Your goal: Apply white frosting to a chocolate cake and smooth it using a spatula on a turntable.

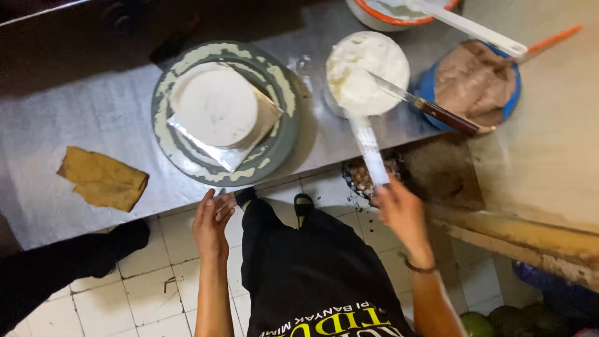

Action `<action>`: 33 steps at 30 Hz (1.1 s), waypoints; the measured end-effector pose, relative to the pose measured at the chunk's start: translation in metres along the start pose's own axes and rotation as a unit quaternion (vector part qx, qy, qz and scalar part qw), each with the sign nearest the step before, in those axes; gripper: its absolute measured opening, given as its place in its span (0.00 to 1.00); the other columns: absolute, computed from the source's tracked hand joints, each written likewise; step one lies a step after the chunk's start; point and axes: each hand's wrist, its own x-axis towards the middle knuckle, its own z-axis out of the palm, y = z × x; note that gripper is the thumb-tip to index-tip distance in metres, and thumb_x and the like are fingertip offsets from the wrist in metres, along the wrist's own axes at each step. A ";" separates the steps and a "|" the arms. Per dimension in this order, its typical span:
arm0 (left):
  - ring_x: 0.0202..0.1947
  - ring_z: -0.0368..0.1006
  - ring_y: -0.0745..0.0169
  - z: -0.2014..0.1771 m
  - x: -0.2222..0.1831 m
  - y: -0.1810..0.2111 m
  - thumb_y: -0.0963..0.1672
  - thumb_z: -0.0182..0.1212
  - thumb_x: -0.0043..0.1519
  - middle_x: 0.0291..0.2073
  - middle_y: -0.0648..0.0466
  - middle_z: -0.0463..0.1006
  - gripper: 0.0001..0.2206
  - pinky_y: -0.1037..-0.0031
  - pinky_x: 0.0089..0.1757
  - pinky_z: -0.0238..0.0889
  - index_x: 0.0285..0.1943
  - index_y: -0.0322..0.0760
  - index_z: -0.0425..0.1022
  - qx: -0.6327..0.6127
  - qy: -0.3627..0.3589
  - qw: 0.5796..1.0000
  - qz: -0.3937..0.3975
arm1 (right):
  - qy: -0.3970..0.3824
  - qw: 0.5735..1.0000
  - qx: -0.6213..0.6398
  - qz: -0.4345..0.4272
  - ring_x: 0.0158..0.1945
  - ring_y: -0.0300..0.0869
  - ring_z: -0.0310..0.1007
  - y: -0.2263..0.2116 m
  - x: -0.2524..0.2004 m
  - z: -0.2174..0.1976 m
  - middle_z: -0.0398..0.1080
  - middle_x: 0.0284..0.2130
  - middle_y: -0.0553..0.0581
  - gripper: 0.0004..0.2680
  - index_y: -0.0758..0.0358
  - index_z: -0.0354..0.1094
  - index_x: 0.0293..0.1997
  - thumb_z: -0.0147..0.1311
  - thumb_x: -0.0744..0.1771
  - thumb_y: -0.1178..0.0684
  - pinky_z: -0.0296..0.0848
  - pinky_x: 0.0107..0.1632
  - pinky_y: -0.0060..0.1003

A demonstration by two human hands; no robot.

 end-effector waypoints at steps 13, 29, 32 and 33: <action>0.40 0.77 0.54 0.027 0.021 -0.017 0.45 0.59 0.66 0.40 0.49 0.77 0.21 0.67 0.44 0.70 0.67 0.31 0.67 -0.017 0.017 0.998 0.057 | 0.094 0.882 -0.331 -0.322 0.40 0.55 0.65 0.011 -0.018 0.003 0.63 0.39 0.64 0.28 0.47 0.59 0.75 0.56 0.64 0.65 0.67 0.38 0.50; 0.40 0.80 0.49 0.011 0.069 -0.011 0.51 0.58 0.68 0.55 0.40 0.76 0.27 0.58 0.44 0.79 0.76 0.44 0.60 -0.034 -0.001 0.999 0.029 | 0.029 0.877 -0.268 -0.397 0.27 0.48 0.74 -0.121 -0.017 0.083 0.69 0.38 0.60 0.18 0.48 0.70 0.69 0.51 0.70 0.61 0.75 0.30 0.38; 0.42 0.79 0.49 0.007 0.064 -0.011 0.51 0.57 0.69 0.48 0.42 0.76 0.26 0.54 0.49 0.76 0.74 0.40 0.62 0.005 -0.026 0.999 0.030 | 0.026 0.880 -0.267 -0.392 0.28 0.54 0.76 -0.143 -0.029 0.088 0.69 0.37 0.61 0.18 0.50 0.72 0.67 0.54 0.69 0.62 0.75 0.28 0.45; 0.42 0.79 0.49 0.008 0.062 -0.012 0.51 0.57 0.69 0.48 0.42 0.76 0.26 0.54 0.49 0.76 0.74 0.40 0.62 0.006 -0.027 0.999 0.029 | 0.027 0.881 -0.267 -0.390 0.28 0.54 0.76 -0.142 -0.027 0.090 0.69 0.37 0.61 0.18 0.50 0.72 0.67 0.54 0.69 0.62 0.75 0.28 0.45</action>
